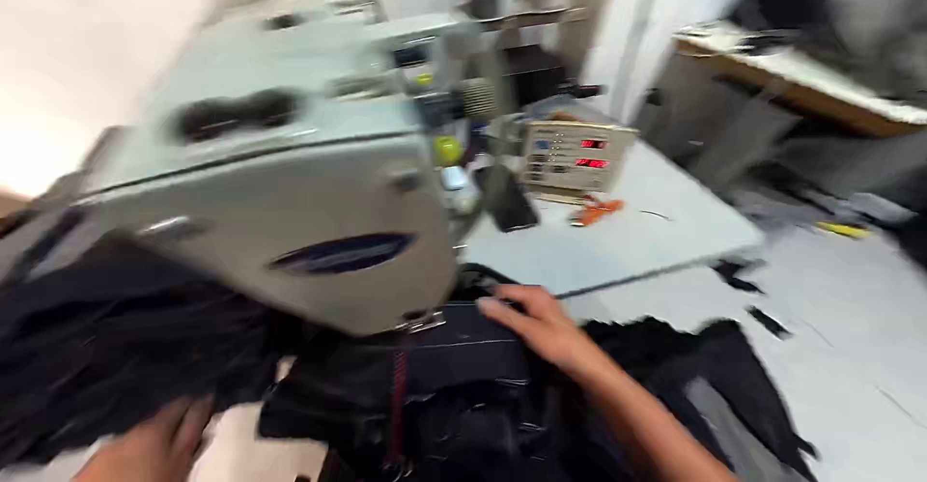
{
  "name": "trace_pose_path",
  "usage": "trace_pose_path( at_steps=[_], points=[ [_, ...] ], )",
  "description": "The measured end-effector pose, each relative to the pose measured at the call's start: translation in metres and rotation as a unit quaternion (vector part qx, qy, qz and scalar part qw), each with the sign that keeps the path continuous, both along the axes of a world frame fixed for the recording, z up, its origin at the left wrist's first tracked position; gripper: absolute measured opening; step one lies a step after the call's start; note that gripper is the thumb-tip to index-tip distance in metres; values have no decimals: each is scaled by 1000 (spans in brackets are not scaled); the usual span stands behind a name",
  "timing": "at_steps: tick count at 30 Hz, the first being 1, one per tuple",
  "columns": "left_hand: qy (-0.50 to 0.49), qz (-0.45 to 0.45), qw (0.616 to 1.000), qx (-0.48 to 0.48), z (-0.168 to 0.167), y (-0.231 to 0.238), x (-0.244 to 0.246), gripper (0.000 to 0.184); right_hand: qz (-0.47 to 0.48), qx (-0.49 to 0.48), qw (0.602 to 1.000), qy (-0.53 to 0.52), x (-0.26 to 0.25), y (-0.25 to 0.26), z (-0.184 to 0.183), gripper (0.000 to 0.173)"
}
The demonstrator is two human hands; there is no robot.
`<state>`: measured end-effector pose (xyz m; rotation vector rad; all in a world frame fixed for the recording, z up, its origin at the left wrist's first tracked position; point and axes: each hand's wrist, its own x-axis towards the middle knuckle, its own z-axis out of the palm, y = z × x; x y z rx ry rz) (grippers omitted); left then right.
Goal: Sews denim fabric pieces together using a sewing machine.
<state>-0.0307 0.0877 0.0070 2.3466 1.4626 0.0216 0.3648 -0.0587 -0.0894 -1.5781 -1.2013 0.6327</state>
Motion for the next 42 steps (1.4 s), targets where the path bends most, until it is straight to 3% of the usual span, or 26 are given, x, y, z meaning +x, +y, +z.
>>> trace_pose_path(
  at_steps=[2, 3, 5, 7, 10, 12, 13, 15, 17, 19, 21, 23, 25, 27, 31, 34, 39, 42],
  points=[
    [-95, 17, 989, 112, -1, 6, 54, 42, -11, -9, 1000, 2, -2, 1, 0, 30],
    [-155, 11, 984, 90, -10, 9, 82, 35, -16, -11, 1000, 11, -2, 1, 0, 30],
    [-234, -35, 970, -47, -31, 16, 124, 27, -26, -17, 999, 24, -2, 0, 1, 26],
    [-226, -87, 966, -90, -44, 26, 149, 25, -39, -6, 999, 20, 4, 4, 0, 23],
    [-270, -127, 952, 73, -64, 50, 169, 23, -43, 39, 998, -21, 10, 23, 1, 15],
    [-287, -120, 945, 102, -65, 46, 171, 25, -37, 69, 995, -68, 9, 28, -7, 19],
    [-304, -109, 943, 78, -64, 40, 165, 27, -25, 69, 995, -72, 10, 24, -12, 22],
    [-335, -93, 935, -72, -58, 21, 140, 35, 5, 46, 998, -41, 10, 8, -25, 31],
    [-374, -132, 904, -161, -67, 8, 124, 40, 7, 42, 996, -79, 4, -9, -35, 41],
    [-425, -163, 876, -158, -76, -2, 116, 34, -42, 85, 970, -226, -4, -23, -25, 43],
    [-458, -169, 865, -118, -76, -3, 115, 25, -34, 143, 929, -339, -15, -35, 1, 27],
    [-456, -161, 871, -93, -71, -4, 119, 24, 71, 168, 902, -392, -39, -51, 25, 11],
    [-441, -150, 882, -69, -67, -9, 124, 24, 205, 178, 858, -435, -67, -58, 31, 18],
    [-436, -149, 886, -44, -67, -13, 128, 25, 243, 180, 823, -482, -81, -57, 27, 29],
    [-436, -168, 883, -41, -68, -14, 128, 27, 78, 198, 844, -493, -73, -43, 37, 31],
    [-414, -170, 892, -64, -64, -11, 130, 27, -22, 233, 832, -503, -55, -24, 33, 26],
    [-382, -159, 903, -118, -59, -4, 132, 26, -24, 235, 850, -471, -57, -6, 40, 20],
    [-380, -154, 899, -156, -58, -2, 133, 25, 21, 197, 927, -318, -64, -5, 48, 17]
  ],
)
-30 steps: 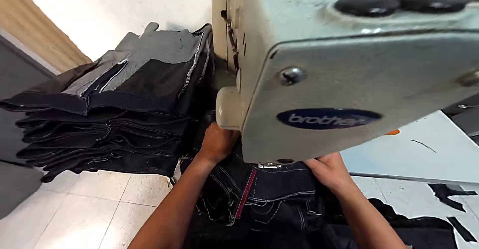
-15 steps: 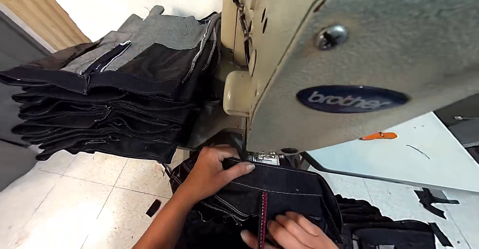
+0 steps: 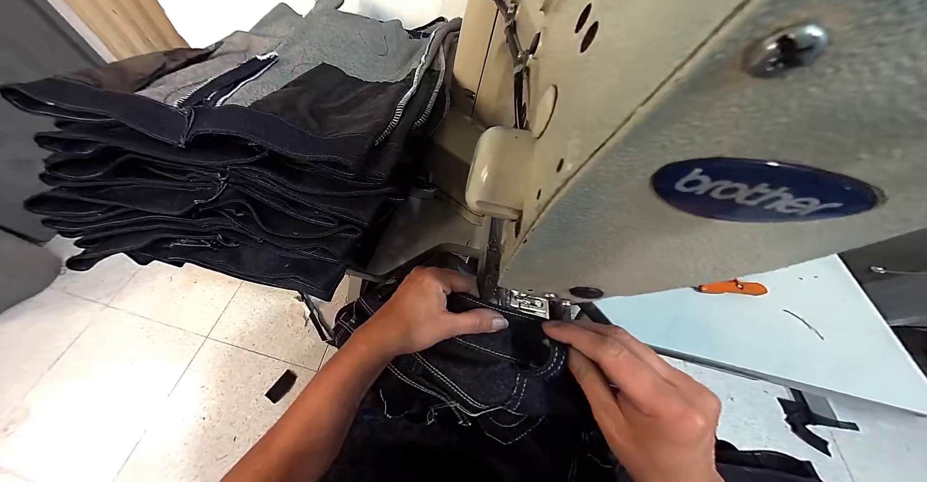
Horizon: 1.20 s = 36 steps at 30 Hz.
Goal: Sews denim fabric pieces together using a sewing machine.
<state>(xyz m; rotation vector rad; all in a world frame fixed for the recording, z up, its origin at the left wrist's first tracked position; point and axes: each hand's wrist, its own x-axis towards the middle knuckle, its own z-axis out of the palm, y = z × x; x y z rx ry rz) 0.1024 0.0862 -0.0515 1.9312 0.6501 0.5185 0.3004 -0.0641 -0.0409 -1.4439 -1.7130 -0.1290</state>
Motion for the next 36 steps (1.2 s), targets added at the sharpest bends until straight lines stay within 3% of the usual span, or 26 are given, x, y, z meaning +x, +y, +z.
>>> trace_pose_path(
  at_steps=[2, 4, 7, 10, 12, 14, 16, 18, 20, 24, 29, 31, 33, 34, 35, 36],
  points=[
    [0, -1, 1000, -26, 0, 1, 0, 24, 48, -83, 986, 138, 1, 1, 2, 16],
    [-1, 6, 1000, -28, 0, -1, 0, 25, 62, -135, 969, 198, 4, 6, 0, 14],
    [6, 79, 993, 82, 2, -10, 0, 32, 25, -126, 980, 150, 9, 11, -2, 9],
    [15, 185, 948, 257, 6, -27, 3, 45, 2, -92, 992, 85, 11, 14, -4, 8],
    [14, 208, 936, 284, 12, -46, 3, 37, 9, -85, 994, 75, 15, 15, -6, 9],
    [-11, 163, 968, 188, 20, -69, 3, 26, 26, -86, 991, 96, 18, 15, -8, 10],
    [-48, 96, 994, 20, 30, -88, 4, 26, 30, -77, 989, 120, 17, 16, -12, 10],
    [-78, 85, 987, -112, 33, -97, 7, 22, 24, -58, 988, 141, 13, 16, -17, 10],
    [-107, 112, 972, -177, 31, -98, 11, 16, 14, -41, 985, 167, 8, 17, -22, 9],
    [-127, 144, 963, -188, 25, -96, 17, 14, -4, -13, 985, 170, 3, 17, -26, 8],
    [-119, 179, 965, -147, 19, -98, 23, 10, 3, 17, 997, -81, 6, 10, -15, 23],
    [-104, 178, 965, -161, 24, -98, 23, 14, 8, 4, 991, -132, 8, 4, -14, 30],
    [-69, 150, 979, -121, 26, -95, 21, 21, 10, -12, 990, -140, 11, 2, -13, 33],
    [-50, 135, 989, -44, 22, -94, 19, 22, 11, -16, 990, -137, 12, 2, -14, 33],
    [-36, 132, 987, 86, 14, -93, 17, 22, 11, -18, 991, -133, 13, 3, -14, 34],
    [-32, 142, 959, 243, 6, -91, 15, 21, 12, -21, 991, -131, 14, 3, -14, 34]
  ],
)
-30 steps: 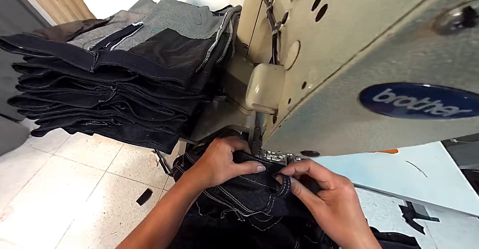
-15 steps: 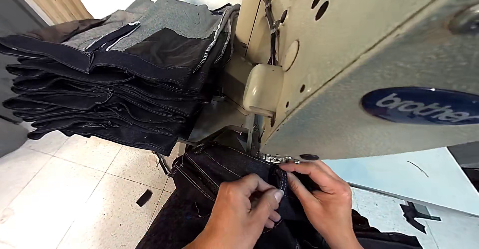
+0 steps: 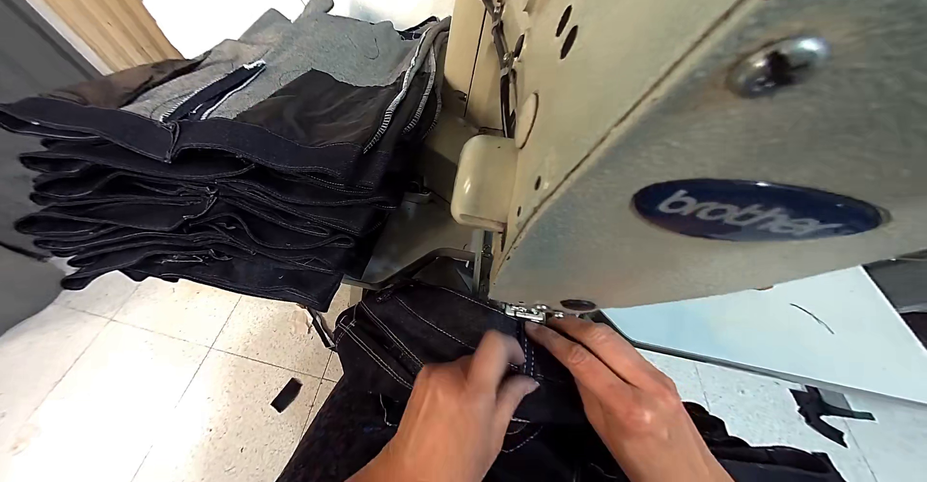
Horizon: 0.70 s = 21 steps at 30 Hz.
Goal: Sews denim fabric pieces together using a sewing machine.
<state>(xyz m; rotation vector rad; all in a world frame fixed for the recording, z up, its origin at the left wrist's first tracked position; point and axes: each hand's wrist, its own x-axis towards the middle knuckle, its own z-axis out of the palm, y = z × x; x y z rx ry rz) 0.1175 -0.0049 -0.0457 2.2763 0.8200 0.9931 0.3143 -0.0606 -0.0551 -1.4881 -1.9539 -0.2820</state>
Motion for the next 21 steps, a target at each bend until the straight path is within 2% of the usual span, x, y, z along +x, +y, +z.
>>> trace_pose_path(
  at_steps=[1, 2, 3, 5, 8, 10, 12, 15, 21],
  points=[
    [12, 10, 989, 145, -6, 5, -3, 18, 0, -5, 1000, -1, 0, 1, 1, 34],
    [13, -5, 970, 243, -10, 11, -6, 15, 0, -7, 1000, -5, 0, 2, 1, 34],
    [29, -36, 952, 304, -10, 19, -10, 17, 0, -7, 1000, -9, -1, 4, 1, 33],
    [57, -98, 925, 363, -10, 34, -12, 22, 10, -8, 1000, 2, 2, 7, 1, 31],
    [65, -147, 931, 328, -17, 50, -12, 29, 41, -37, 990, 130, 16, 6, -9, 25],
    [65, -147, 941, 297, -17, 53, -14, 31, 24, -69, 972, 224, 25, -1, -21, 28],
    [63, -128, 949, 281, -19, 50, -14, 31, -30, -82, 967, 238, 26, -4, -31, 40],
    [60, -90, 955, 276, -19, 41, -11, 29, -73, -54, 968, 235, 20, 4, -29, 44],
    [77, -40, 950, 299, -15, 39, -4, 28, -58, -33, 971, 228, 23, 20, -24, 46]
  ],
)
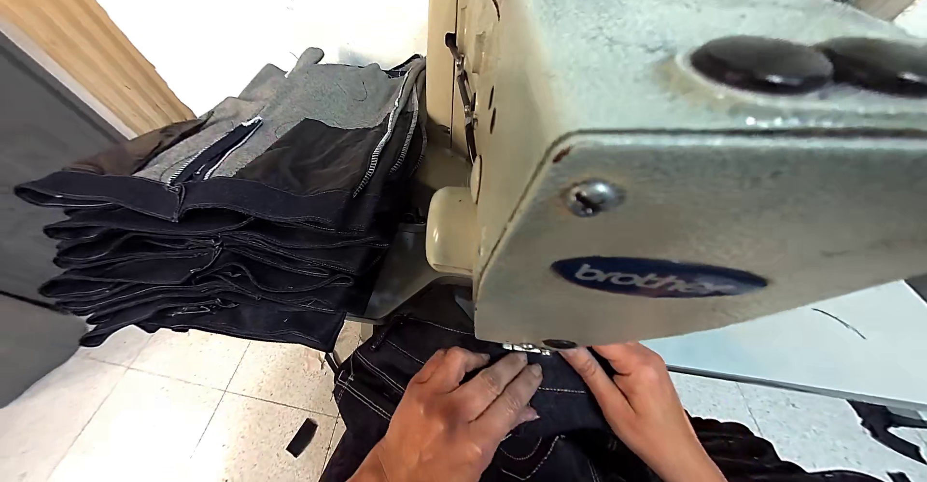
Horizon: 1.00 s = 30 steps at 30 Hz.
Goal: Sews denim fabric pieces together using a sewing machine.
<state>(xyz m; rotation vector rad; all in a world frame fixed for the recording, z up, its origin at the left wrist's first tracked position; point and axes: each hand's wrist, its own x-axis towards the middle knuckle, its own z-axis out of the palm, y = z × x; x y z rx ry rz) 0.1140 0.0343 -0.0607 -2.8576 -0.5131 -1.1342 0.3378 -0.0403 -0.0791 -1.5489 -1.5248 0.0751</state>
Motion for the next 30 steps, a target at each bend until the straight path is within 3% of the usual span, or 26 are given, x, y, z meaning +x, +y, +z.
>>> trace_pose_path(
  at_steps=[20, 30],
  points=[
    [10, -1, 1000, -12, 2, -2, -5, 28, 7, 11, 1000, 1, -3, -4, -2, 44],
    [-82, -72, 990, -91, -14, 11, -7, 22, 7, -1, 1000, -26, 1, -8, -1, 43]
  ],
)
